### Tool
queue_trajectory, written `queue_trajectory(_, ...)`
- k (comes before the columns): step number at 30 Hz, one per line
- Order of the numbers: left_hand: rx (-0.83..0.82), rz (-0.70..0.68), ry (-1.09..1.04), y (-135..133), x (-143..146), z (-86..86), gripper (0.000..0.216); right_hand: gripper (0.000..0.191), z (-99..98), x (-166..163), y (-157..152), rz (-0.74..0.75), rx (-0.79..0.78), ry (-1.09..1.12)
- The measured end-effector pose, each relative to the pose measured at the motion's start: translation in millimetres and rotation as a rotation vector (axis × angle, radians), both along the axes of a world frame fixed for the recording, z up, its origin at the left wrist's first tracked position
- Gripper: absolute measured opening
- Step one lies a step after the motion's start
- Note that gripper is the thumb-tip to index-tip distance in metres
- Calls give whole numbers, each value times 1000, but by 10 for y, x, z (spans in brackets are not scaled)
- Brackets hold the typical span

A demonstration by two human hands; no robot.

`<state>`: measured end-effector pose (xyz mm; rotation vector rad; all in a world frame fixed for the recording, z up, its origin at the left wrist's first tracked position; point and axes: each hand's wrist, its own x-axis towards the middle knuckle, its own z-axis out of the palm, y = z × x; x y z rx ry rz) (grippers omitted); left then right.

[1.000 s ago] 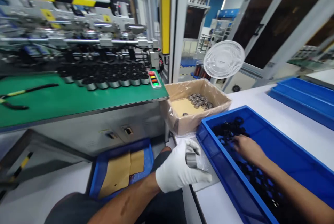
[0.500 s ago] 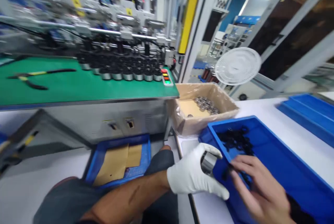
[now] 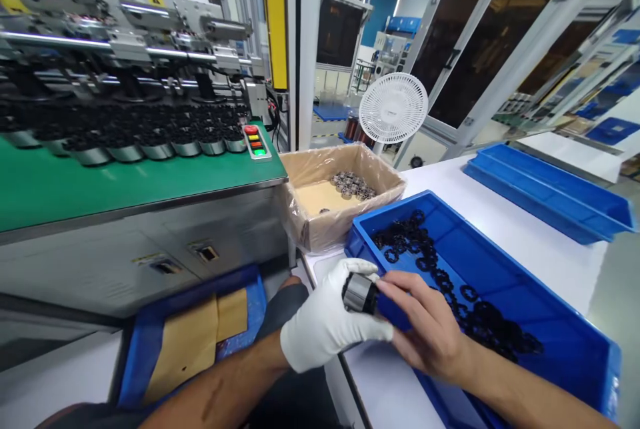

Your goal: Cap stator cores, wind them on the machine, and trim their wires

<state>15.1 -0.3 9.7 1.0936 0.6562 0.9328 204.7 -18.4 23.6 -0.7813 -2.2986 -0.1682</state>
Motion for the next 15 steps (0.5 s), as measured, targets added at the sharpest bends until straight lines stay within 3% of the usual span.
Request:
queue_trajectory(5, -17, -64, -29, -6, -7, -4, 68, 35, 6, -8, -4, -35, 125, -22)
queue_trajectory(10, -3, -50, 51, -7, -3, 1, 72, 36, 17, 8, -1, -36, 147, -13)
queue_trajectory(15, -53, -63, -14, -15, 12, -9, 70, 33, 50, 0, 0, 12, 164, -31)
